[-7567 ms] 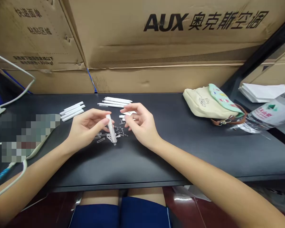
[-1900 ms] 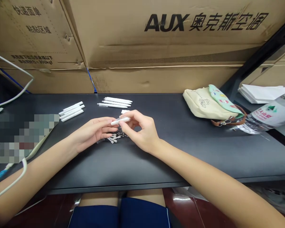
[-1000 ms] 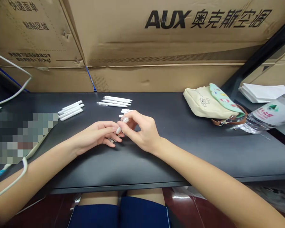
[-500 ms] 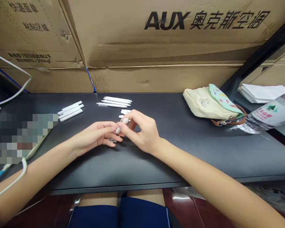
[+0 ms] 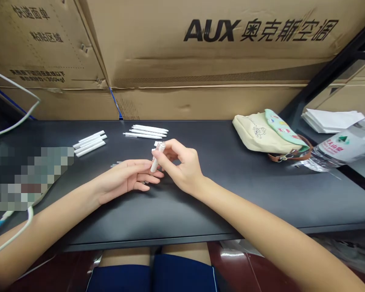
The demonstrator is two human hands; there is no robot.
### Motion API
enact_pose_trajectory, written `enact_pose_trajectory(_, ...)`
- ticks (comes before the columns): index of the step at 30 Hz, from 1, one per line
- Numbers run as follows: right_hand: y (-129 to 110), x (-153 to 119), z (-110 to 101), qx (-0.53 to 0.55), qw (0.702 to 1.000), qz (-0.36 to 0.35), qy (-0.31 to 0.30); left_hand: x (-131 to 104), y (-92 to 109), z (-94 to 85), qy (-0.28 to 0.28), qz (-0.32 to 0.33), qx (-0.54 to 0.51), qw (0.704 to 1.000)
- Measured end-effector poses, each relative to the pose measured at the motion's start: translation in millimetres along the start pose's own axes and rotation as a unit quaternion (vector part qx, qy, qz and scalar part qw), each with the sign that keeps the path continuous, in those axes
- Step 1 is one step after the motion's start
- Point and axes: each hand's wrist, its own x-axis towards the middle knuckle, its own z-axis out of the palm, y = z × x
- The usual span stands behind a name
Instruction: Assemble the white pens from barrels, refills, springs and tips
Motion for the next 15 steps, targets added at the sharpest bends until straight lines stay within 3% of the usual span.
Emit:
enact_pose_trajectory(6, -0.1, -0.1, -0.5, -0.046, 0.998, -0.008, 0.036, 0.2, -0.6, 0.5, 0.009, -0.002, -0.004, 1.000)
enact_pose_trajectory(15, 2.2, -2.6, 0.5, -0.044, 0.998, -0.033, 0.018, -0.1, -1.9, 2.1, -0.002, -0.009, 0.012, 1.000)
